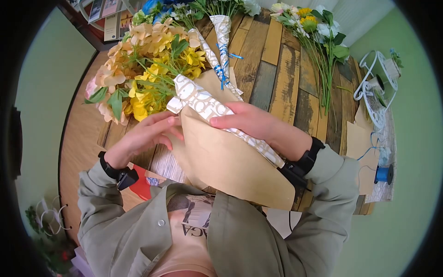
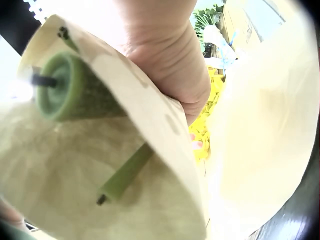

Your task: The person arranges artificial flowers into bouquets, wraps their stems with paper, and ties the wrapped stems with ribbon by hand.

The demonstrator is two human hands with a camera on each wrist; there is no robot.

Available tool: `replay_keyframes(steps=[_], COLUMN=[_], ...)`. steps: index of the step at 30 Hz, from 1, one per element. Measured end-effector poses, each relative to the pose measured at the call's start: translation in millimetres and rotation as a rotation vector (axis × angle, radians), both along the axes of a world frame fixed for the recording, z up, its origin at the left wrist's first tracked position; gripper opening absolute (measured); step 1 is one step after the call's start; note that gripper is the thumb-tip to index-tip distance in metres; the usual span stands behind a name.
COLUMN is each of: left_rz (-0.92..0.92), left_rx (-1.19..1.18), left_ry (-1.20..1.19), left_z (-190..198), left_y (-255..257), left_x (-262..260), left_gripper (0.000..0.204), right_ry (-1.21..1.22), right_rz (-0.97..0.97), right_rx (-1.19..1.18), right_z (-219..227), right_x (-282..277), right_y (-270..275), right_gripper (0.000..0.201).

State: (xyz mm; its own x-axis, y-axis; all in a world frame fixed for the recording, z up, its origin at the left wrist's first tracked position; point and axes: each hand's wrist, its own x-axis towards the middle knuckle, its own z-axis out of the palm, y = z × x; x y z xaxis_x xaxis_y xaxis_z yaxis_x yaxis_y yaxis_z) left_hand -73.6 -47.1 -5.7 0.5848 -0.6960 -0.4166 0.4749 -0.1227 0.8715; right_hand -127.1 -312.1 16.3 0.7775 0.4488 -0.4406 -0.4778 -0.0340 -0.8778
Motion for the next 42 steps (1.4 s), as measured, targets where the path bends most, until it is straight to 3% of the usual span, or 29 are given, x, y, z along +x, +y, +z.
replay_keyframes(steps=[4,7,9,10,12,16,18,19,20,21,22,23,24,26,27,28,31,32,34,36,38,39,40,42], left_rz=[-0.11,-0.04,-0.043,-0.046,-0.04,0.064,0.218,0.21,0.204,0.162,0.116,0.127,0.113,-0.347,-0.424,-0.431,-0.398,-0.401,-0.468,-0.466,-0.485,-0.471,-0.473,-0.448], left_rx=[-0.18,-0.128,-0.072,-0.068,-0.062,-0.08,-0.22,-0.315,-0.313,-0.415,-0.518,-0.463,-0.462,0.043,0.138,0.128,0.33,0.308,0.48,0.434,0.474,0.454,0.445,0.439], left_ry=[0.181,0.146,0.161,0.165,0.175,0.204,0.23,0.339,0.338,0.283,0.229,0.08,0.084,-1.479,-1.756,-1.755,-2.079,-2.081,-1.985,-2.054,-2.068,-2.039,-2.033,-1.929], left_z=[-19.4,-13.9,-6.5,-5.8,-5.5,6.5,10.5,7.1,8.8,10.6,11.8,12.1,13.5,18.0,20.9,17.6,12.1,12.6,12.9,9.2,7.3,7.3,7.4,9.2], left_y=[-6.1,6.7,12.1,12.5,12.1,3.3,-4.5,-9.3,-13.3,-17.8,-23.0,-27.5,-30.0,-34.1,-41.9,-45.3,-61.4,-62.8,-64.1,-66.2,-65.9,-67.0,-68.4,-70.4], left_x=[6.0,13.4,14.6,13.7,13.2,11.3,7.3,9.6,11.0,12.2,12.8,7.7,3.4,-3.6,-5.7,-5.2,3.8,5.8,13.9,17.6,21.8,23.2,24.4,24.2], left_gripper=[0.036,0.035,0.033,0.033,0.03,0.026,0.024,0.019,0.019,0.02,0.022,0.03,0.03,0.041,0.059,0.059,0.057,0.057,0.054,0.051,0.049,0.047,0.047,0.046], right_ry=[0.017,-0.061,-0.424,-0.419,-0.674,-0.443,-0.414,-0.415,-0.454,-0.491,-0.489,-0.427,-0.367,-0.309,-0.248,-0.246,-0.101,-0.097,-0.031,0.035,-0.149,-0.326,-0.318,-0.442], right_rz=[-0.024,-0.001,0.081,0.079,0.17,0.228,0.215,0.21,0.184,0.156,0.146,0.097,0.046,0.012,-0.006,-0.016,-0.034,-0.05,0.006,0.008,0.113,0.096,0.092,-0.174], right_rx=[0.066,-0.052,-0.329,-0.325,-0.635,-0.731,-0.668,-0.667,-0.521,-0.376,-0.379,-0.254,-0.129,-0.049,0.034,0.032,-0.025,-0.033,0.025,-0.001,-0.257,-0.309,-0.312,-0.661], right_z=[3.7,-10.3,-16.7,-20.6,-27.0,-20.4,-28.9,-35.1,-42.0,-45.7,-46.3,-46.6,-46.6,-43.2,-43.0,-44.4,-44.7,-48.6,-57.0,-43.3,-34.9,-30.6,-23.5,-3.8], right_x=[-0.4,-2.5,-6.7,-7.8,-8.7,-11.8,-14.9,-15.7,-17.0,-18.9,-20.5,-21.1,-21.5,-21.6,-21.5,-21.0,-21.5,-25.6,-32.4,-48.9,-67.1,-76.9,-88.4,-111.2], right_y=[3.0,-3.7,-5.6,-5.5,-3.6,9.5,12.4,11.2,8.7,6.1,4.9,4.6,4.0,2.9,2.7,1.9,-0.5,-4.3,-9.7,-24.2,-43.1,-50.1,-53.6,-53.0], right_gripper=[0.041,0.046,0.037,0.037,0.03,0.03,0.031,0.031,0.032,0.034,0.034,0.032,0.031,0.031,0.032,0.032,0.031,0.031,0.032,0.033,0.035,0.043,0.043,0.053])
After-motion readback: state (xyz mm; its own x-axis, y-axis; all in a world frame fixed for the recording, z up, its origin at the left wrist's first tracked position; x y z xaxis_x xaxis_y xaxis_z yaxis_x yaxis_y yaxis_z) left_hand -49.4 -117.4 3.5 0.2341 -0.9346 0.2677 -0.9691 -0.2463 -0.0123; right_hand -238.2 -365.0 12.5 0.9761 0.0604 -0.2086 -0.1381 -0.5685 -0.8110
